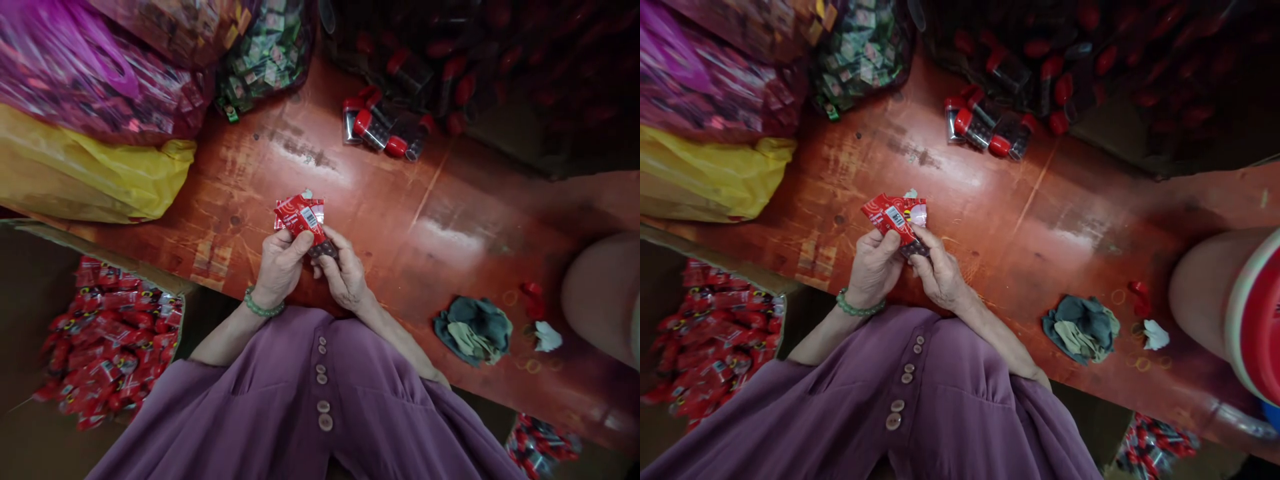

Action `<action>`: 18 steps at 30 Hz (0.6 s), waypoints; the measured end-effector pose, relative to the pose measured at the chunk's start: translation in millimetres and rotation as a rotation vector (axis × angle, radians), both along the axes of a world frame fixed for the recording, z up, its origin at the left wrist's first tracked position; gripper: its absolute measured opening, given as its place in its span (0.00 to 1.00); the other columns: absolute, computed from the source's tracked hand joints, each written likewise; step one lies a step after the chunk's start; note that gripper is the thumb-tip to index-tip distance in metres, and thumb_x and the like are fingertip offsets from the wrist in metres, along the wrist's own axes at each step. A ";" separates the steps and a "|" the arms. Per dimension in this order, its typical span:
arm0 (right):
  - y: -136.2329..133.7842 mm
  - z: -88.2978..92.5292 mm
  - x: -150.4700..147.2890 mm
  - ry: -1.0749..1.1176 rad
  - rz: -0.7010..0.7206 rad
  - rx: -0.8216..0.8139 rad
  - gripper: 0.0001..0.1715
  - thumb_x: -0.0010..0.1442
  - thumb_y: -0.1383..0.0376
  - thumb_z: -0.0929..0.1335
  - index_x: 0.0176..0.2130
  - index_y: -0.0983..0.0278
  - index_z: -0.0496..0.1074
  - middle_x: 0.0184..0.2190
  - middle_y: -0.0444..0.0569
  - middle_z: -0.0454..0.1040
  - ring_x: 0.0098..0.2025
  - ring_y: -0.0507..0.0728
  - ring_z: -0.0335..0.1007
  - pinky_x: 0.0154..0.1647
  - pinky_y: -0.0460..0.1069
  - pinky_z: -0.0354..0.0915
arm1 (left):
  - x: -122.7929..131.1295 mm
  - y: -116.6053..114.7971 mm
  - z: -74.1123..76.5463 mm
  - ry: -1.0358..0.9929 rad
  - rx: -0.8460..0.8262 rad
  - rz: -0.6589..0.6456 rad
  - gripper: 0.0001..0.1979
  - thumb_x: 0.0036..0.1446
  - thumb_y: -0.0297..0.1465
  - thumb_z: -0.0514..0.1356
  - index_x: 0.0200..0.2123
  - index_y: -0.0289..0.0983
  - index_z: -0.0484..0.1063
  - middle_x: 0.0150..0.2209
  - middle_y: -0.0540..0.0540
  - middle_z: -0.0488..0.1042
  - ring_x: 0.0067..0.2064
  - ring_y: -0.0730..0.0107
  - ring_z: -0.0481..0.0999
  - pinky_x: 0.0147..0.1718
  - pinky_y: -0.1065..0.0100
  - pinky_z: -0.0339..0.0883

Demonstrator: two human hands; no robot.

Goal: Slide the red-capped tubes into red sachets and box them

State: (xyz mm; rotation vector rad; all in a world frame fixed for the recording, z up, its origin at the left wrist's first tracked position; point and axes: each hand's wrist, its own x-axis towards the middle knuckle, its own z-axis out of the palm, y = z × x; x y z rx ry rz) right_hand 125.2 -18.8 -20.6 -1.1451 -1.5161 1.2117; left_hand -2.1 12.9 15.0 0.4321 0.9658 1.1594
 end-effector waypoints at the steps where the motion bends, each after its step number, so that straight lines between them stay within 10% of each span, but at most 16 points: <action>1: 0.4 -0.4 -0.1 0.021 -0.012 -0.006 0.23 0.72 0.57 0.59 0.64 0.56 0.55 0.34 0.44 0.73 0.25 0.50 0.70 0.30 0.49 0.75 | 1.6 -0.9 -0.3 0.004 -0.014 -0.004 0.20 0.44 0.45 0.74 0.26 0.35 0.75 0.20 0.52 0.74 0.17 0.77 0.69 0.15 0.74 0.66; 12: 7.9 -4.5 -6.9 0.317 -0.120 -0.057 0.20 0.63 0.51 0.70 0.44 0.57 0.59 0.42 0.45 0.77 0.19 0.45 0.70 0.15 0.41 0.65 | 6.3 -13.1 1.7 0.057 -0.078 -0.088 0.22 0.43 0.47 0.73 0.26 0.33 0.77 0.22 0.49 0.76 0.20 0.80 0.67 0.20 0.75 0.65; 18: -0.1 5.6 -22.3 0.209 -0.040 -0.162 0.24 0.59 0.45 0.70 0.43 0.59 0.66 0.24 0.34 0.67 0.19 0.45 0.64 0.19 0.42 0.66 | -8.7 -32.2 12.6 0.157 -0.054 0.010 0.19 0.44 0.40 0.75 0.20 0.35 0.71 0.21 0.54 0.73 0.23 0.80 0.69 0.26 0.77 0.69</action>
